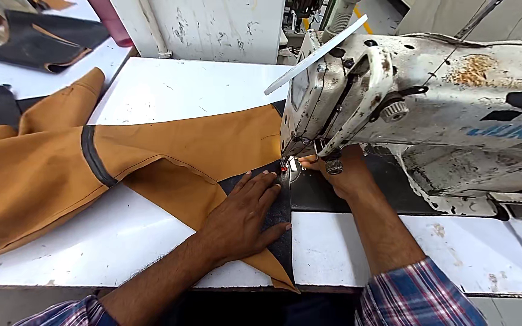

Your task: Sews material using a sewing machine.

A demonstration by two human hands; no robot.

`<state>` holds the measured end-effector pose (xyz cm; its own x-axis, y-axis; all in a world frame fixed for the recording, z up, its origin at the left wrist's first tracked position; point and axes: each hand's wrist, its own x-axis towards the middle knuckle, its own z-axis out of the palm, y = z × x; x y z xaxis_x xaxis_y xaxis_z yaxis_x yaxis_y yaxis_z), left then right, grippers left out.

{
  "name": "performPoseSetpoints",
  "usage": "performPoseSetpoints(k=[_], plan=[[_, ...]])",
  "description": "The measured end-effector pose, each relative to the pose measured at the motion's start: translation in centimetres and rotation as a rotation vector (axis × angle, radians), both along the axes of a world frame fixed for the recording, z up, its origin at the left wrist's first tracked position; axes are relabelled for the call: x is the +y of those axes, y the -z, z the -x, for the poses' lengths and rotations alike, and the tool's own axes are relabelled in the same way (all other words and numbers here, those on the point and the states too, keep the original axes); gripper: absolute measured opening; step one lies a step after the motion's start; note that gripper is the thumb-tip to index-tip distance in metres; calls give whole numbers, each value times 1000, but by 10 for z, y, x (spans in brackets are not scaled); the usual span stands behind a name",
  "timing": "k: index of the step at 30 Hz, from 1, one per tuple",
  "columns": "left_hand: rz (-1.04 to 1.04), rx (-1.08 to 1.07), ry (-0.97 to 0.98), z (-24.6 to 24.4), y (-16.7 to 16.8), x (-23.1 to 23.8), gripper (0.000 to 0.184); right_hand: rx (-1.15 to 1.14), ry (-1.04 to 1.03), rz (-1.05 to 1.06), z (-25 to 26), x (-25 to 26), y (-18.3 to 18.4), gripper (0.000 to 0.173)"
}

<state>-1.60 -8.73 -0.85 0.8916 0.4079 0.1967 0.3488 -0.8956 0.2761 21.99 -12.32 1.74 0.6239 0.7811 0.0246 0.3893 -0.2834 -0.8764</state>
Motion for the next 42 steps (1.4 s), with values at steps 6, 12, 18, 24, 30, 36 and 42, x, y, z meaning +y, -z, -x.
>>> performPoseSetpoints(k=[6, 12, 18, 24, 30, 36, 42], plan=[[7, -9, 11, -1, -1, -1, 70, -419, -65, 107, 24, -20, 3, 45], [5, 7, -80, -3, 0, -1, 75, -729, -121, 47, 23, -24, 8, 10], [-15, 16, -104, -3, 2, -1, 78, -834, -332, 189, 50, -115, 7, 26], [-13, 14, -90, -3, 2, -3, 75, -635, -554, 187, 89, -219, 16, 57], [-22, 5, -85, -4, 1, -3, 75, -756, -430, -99, 77, -245, 24, 24], [-36, 16, -28, -5, 2, 0, 74, -830, -119, -255, 91, -189, 17, 25], [4, -16, 0, -5, 1, 8, 69, -845, -123, -232, 106, -138, 41, 28]])
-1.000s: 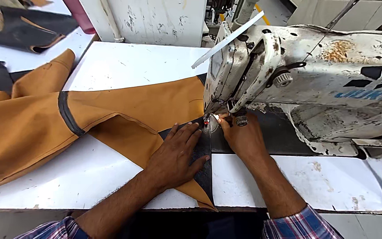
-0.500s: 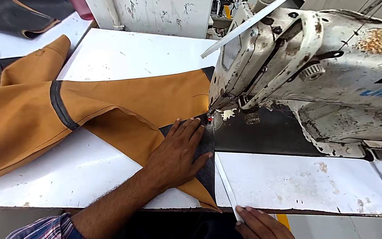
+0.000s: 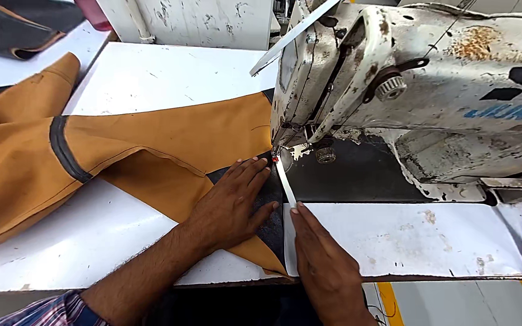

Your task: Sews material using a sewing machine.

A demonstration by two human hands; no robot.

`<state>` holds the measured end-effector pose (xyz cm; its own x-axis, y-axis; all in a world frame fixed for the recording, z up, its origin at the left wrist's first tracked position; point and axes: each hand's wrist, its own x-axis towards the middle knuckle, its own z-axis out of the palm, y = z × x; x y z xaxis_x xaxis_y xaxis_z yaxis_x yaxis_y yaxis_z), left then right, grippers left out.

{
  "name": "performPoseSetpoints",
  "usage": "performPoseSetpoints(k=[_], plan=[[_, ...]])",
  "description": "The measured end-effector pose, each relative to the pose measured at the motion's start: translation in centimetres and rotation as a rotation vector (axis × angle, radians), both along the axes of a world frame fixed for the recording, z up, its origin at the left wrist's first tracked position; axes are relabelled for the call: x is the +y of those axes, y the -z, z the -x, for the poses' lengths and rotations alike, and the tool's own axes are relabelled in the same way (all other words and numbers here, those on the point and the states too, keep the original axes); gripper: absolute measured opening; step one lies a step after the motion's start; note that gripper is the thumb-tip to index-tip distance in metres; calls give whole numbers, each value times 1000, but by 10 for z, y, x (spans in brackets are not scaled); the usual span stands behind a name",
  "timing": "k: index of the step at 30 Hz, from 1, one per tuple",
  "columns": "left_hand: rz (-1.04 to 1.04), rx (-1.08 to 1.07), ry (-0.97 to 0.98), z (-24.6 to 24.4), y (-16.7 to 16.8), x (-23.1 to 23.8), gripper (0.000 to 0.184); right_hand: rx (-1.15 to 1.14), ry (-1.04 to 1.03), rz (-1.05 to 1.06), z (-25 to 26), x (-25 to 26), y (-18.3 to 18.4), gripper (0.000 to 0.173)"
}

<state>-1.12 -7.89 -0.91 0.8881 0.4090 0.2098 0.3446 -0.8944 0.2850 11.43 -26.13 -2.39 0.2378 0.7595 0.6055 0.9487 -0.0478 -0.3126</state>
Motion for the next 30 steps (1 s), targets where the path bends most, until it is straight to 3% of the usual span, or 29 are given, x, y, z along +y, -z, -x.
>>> performPoseSetpoints(k=[15, 30], plan=[[-23, -54, 162, 2, 2, -1, 50, -20, -52, 85, 0, 7, 0, 30], [-23, -63, 151, 3, 4, 1, 50, -32, -84, 113, -1, 8, -1, 30]])
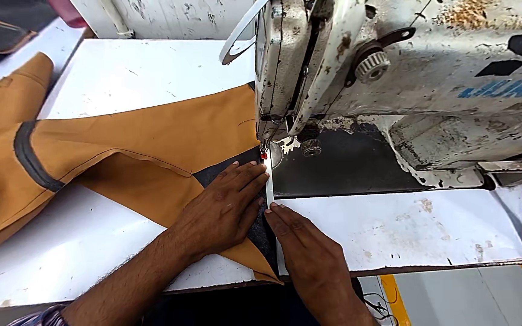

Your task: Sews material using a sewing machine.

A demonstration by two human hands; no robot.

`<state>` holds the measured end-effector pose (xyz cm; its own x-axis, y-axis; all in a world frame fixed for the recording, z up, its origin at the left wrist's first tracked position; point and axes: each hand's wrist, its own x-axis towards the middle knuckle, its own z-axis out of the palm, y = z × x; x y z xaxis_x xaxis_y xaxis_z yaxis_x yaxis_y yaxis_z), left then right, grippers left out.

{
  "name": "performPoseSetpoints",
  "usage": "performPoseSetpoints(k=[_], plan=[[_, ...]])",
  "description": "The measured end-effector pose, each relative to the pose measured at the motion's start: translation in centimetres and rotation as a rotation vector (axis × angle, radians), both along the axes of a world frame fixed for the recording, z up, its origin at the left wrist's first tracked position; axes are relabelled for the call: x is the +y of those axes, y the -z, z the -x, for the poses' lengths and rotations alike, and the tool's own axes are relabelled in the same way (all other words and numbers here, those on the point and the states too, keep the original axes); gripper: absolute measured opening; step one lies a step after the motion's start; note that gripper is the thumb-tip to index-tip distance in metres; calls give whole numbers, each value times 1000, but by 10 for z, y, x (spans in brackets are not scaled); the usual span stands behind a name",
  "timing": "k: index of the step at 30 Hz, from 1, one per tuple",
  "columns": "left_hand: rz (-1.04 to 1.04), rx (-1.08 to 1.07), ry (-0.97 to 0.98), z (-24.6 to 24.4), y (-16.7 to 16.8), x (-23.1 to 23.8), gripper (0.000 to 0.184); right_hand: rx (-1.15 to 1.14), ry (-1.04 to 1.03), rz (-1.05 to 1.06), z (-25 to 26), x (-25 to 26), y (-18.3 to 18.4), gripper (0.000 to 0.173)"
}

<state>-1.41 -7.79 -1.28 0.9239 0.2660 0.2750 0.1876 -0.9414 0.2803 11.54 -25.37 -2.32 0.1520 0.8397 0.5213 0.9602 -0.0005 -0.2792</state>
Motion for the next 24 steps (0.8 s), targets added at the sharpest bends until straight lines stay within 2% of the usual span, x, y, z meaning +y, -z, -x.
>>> performPoseSetpoints(k=[9, 11, 12, 13, 17, 24], plan=[[26, -20, 56, 4, -3, 2, 46, 18, -24, 43, -2, 1, -2, 27], [37, 46, 118, 8, -9, 7, 48, 173, -53, 79, -11, 0, -10, 54], [38, 85, 142, 10, -13, 10, 51, 252, -59, 104, -18, 1, -17, 62], [40, 115, 162, 12, -15, 12, 53, 293, -48, 116, -26, 3, -22, 64], [38, 125, 183, 13, -10, 15, 55, 182, 64, 172, -53, 34, -19, 39], [25, 125, 178, 4, -10, 24, 55, 124, 68, 143, -54, 60, -8, 41]])
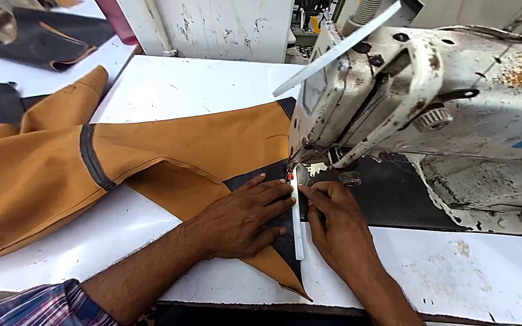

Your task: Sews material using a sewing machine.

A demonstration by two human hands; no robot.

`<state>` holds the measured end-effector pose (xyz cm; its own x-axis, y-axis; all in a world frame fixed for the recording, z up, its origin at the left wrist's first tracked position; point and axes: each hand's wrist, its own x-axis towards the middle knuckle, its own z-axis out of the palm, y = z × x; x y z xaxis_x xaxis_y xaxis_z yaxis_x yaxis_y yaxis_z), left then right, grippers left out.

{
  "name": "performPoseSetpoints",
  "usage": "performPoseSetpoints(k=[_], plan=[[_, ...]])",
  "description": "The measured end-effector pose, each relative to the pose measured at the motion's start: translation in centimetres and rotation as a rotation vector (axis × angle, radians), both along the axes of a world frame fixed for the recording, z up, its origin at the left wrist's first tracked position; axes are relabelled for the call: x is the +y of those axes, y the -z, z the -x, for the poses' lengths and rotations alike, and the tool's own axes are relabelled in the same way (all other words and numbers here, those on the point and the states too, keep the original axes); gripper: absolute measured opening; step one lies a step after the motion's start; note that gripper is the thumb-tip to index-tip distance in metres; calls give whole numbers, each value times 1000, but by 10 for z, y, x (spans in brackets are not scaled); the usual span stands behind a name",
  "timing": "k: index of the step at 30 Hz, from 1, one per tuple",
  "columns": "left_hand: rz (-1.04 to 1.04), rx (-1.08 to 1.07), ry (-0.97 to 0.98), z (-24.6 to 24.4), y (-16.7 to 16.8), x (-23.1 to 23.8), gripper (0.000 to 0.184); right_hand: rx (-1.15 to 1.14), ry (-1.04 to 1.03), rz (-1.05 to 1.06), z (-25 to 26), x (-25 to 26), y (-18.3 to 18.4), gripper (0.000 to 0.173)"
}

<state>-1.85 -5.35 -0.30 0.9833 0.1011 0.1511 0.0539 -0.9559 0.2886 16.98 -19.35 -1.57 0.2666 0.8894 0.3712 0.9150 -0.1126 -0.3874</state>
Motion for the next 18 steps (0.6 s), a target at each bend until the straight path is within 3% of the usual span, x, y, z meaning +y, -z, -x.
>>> performPoseSetpoints(k=[13, 18], plan=[[10, -17, 1, -15, -3, 27, 52, -17, 25, -28, 2, -3, 4, 39], [8, -60, -67, -5, 0, 4, 54, 62, -15, -81, 0, -8, 1, 32]])
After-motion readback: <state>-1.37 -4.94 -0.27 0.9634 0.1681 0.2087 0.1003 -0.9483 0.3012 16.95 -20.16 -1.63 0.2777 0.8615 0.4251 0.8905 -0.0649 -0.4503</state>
